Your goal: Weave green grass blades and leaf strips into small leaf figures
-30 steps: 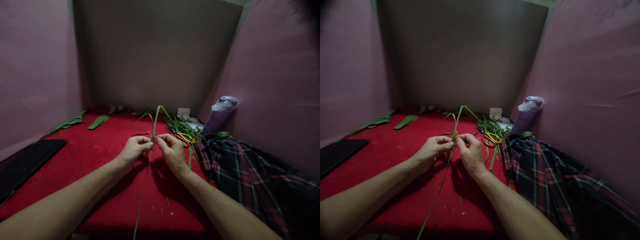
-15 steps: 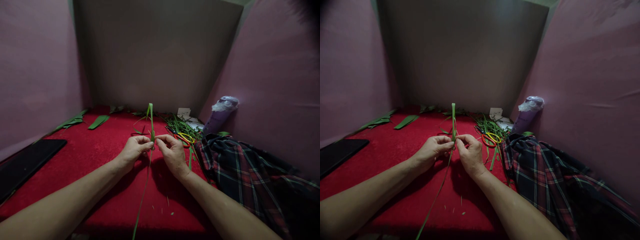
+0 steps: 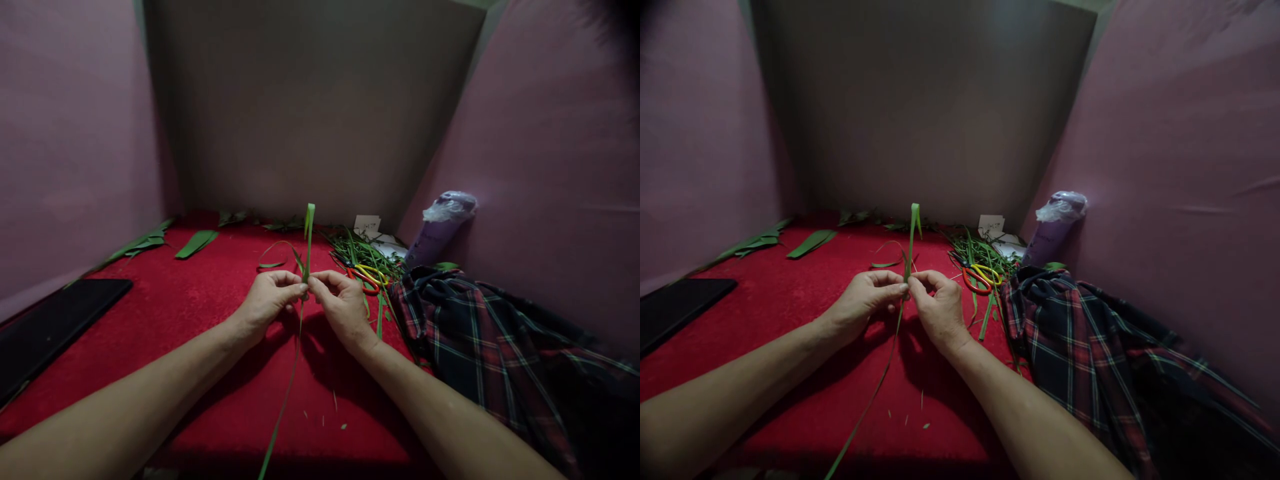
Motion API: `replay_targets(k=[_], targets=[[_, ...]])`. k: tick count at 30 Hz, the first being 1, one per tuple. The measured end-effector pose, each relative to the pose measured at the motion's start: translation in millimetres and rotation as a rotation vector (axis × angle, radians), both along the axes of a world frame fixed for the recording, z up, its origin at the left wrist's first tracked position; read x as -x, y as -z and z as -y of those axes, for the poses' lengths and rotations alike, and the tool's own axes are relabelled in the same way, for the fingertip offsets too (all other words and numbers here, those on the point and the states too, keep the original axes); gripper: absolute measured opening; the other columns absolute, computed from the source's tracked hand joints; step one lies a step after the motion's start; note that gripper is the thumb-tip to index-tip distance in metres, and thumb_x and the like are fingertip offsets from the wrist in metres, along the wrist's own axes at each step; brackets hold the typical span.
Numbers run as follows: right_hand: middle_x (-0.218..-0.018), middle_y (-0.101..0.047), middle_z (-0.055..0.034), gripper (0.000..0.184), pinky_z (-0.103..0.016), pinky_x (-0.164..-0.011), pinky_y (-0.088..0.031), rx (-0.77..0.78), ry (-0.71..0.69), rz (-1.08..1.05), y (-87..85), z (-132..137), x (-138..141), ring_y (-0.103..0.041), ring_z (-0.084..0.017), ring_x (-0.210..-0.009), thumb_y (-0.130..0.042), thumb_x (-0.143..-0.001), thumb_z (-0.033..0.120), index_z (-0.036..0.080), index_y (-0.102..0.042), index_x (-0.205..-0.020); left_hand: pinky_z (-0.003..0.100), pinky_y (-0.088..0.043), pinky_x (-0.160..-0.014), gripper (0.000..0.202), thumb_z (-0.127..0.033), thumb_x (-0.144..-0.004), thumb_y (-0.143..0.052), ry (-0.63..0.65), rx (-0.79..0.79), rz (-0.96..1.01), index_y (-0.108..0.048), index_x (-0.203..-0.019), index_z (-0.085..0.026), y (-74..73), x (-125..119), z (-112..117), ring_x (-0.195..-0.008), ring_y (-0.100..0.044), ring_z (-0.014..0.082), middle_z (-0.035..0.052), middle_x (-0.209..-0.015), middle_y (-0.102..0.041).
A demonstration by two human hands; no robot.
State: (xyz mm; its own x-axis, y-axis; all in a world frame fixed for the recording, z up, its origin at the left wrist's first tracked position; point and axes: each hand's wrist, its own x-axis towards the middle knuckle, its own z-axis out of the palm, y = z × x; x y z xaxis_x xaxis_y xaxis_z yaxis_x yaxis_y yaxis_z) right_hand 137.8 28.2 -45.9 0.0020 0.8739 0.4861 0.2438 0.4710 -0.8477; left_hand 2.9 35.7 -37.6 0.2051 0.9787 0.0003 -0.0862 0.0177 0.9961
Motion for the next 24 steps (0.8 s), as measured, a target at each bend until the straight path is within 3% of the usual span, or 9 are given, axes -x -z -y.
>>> replay_targets(k=[11, 24], targets=[[-0.053, -0.050, 0.0040, 0.012, -0.018, -0.039, -0.031, 0.154, -0.079, -0.160, -5.5, 1.0, 0.3, -0.037, -0.005, -0.039, -0.052, -0.073, 0.024, 0.014, -0.057, -0.068, 0.018, -0.033, -0.043, 0.018, -0.026, -0.061, -0.068, 0.013, 0.009, 0.000, -0.056, -0.067, -0.012, -1.4, -0.4, 2.0, -0.042, -0.043, 0.0042, -0.0037, -0.056, -0.052], [-0.054, -0.053, 0.0027, 0.012, -0.018, -0.039, -0.032, 0.182, -0.069, -0.127, -1.3, -2.2, -0.7, -0.042, -0.007, -0.043, -0.056, -0.069, 0.025, 0.014, -0.057, -0.067, 0.018, -0.033, -0.042, 0.016, -0.026, -0.061, -0.065, -0.043, -0.015, -0.074, -0.057, -0.063, -0.013, -2.4, -2.0, 2.7, -0.041, -0.043, 0.0050, -0.0036, -0.052, -0.053]])
